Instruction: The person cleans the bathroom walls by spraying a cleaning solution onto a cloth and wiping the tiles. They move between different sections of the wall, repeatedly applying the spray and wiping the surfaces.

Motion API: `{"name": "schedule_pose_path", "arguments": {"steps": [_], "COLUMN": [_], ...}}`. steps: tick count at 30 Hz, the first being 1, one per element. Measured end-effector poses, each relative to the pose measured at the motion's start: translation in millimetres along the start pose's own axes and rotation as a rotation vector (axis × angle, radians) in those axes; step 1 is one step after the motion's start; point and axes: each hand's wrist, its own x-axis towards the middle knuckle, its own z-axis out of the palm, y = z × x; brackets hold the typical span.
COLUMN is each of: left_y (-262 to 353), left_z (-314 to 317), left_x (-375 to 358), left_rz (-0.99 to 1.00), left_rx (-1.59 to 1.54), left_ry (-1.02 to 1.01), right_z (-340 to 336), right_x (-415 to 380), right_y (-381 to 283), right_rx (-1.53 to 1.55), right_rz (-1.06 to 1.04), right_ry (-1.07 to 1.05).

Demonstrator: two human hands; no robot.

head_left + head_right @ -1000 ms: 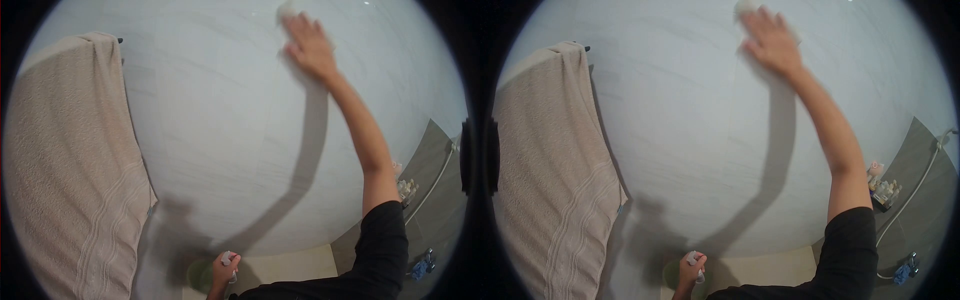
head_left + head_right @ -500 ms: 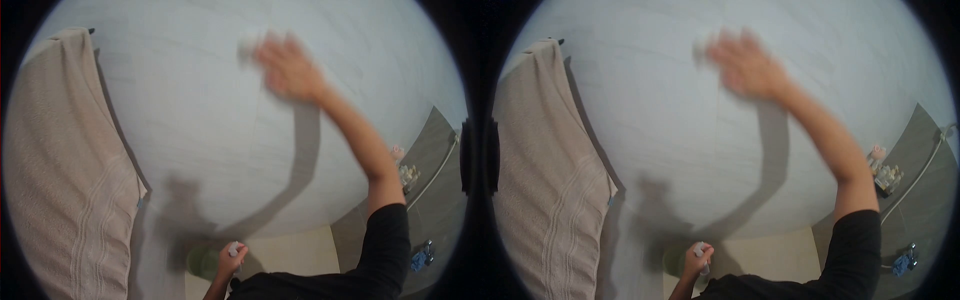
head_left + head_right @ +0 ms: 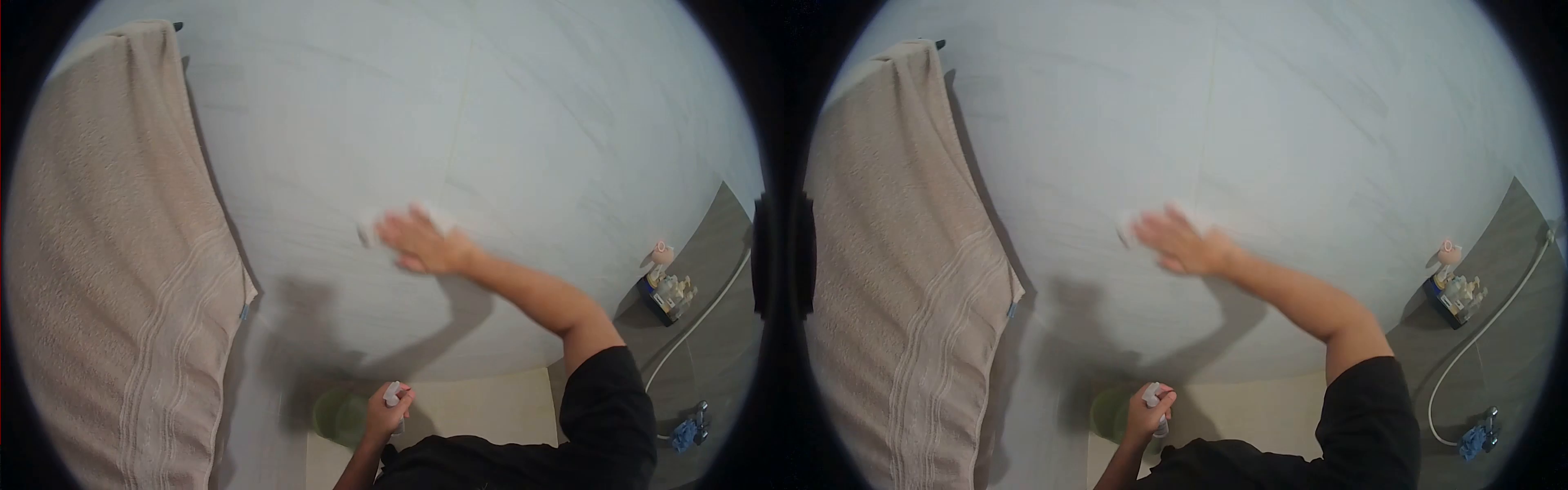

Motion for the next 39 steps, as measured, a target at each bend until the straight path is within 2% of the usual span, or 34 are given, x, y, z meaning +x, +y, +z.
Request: {"name": "schedule_pose_path", "arguments": {"steps": [2,5,6,8,12,13,14,17,18,19,21,22,24,25,28,30,31,32,33,34,35,36,38,39], "left_y": [-1.6,-3.9,-1.5,0.8,1.3,2.4,3.8,3.7,0.2,-2.2,-3.9,-4.6,-5.0,-4.5,-0.9,-5.6,-7.2,-5.3,-1.8,3.0,7.4,8.5,4.6,2.9], "left_z": [-5.9,-15.6,-17.7,-22.6,-24.5,-24.9,-24.2,-17.3,-16.8,-13.3,-8.6,-7.8,-6.1,-6.2,-7.3,-11.0,-13.4,-15.7,-15.7,-15.6,-15.3,-16.3,-19.4,-20.6], "left_x": [-2.1,-11.9,-14.8,-11.9,-7.2,-4.7,-3.1,2.6,3.1,9.7,12.6,12.6,10.9,11.2,3.9,1.2,-0.3,-1.5,-4.0,-4.3,-3.9,-3.0,1.2,1.2], "left_rz": [0.016,-0.001,-0.032,-0.054,-0.087,-0.081,-0.076,-0.006,-0.014,-0.015,-0.015,-0.019,-0.033,-0.043,0.003,-0.017,-0.024,-0.047,-0.076,-0.079,-0.073,-0.064,-0.055,-0.049], "left_rx": [0.009,0.028,0.019,0.011,-0.066,-0.065,-0.059,-0.05,-0.057,-0.075,-0.055,-0.028,-0.011,-0.003,-0.01,-0.019,-0.021,0.016,0.02,-0.004,-0.028,-0.011,-0.031,-0.055], "left_ry": [0.016,0.029,0.066,0.085,0.096,0.099,0.096,0.08,0.044,0.006,-0.023,-0.046,-0.076,-0.095,-0.088,-0.061,-0.041,-0.014,-0.022,0.016,0.059,0.075,0.09,0.098], "right_z": [31.8,13.8,2.5,-55.3,-202.7,-229.5,-267.8,-267.9,-243.6,-186.3,-133.7,-99.6,-32.8,-17.9,-19.4,-45.1,-90.3,-126.7,-158.9,-216.1,-255.4,-259.3,-269.7,-267.8], "right_x": [-37.6,-28.7,-21.3,20.4,102.7,115.6,129.5,142.1,142.0,133.7,113.5,97.0,59.0,48.6,51.2,77.4,103.8,127.1,144.7,168.6,173.1,171.5,157.8,155.0], "right_y": [-29.3,-4.1,19.2,84.0,222.0,259.4,254.6,256.3,270.3,206.7,127.1,93.7,40.5,29.0,42.3,87.4,111.4,140.9,175.8,196.3,200.5,240.4,265.0,255.4], "right_rx": [0.095,0.184,0.066,0.154,-0.441,-0.365,-0.48,-0.483,-0.322,-0.536,-0.19,-0.022,0.161,0.266,0.223,0.265,0.109,-0.16,-0.293,-0.069,-0.354,-0.449,-0.499,-0.525], "right_rz": [-0.109,-0.219,-0.237,-0.093,0.244,0.493,0.542,0.651,0.704,0.285,0.124,0.044,-0.161,-0.26,-0.381,-0.286,-0.163,-0.055,0.09,0.627,0.471,0.489,0.573,0.592], "right_ry": [-0.186,-0.267,-0.153,0.009,0.298,0.232,0.246,0.388,0.28,0.332,0.126,0.089,-0.082,-0.157,-0.238,-0.102,-0.087,0.081,0.181,-0.193,0.083,0.248,0.294,0.316]}}
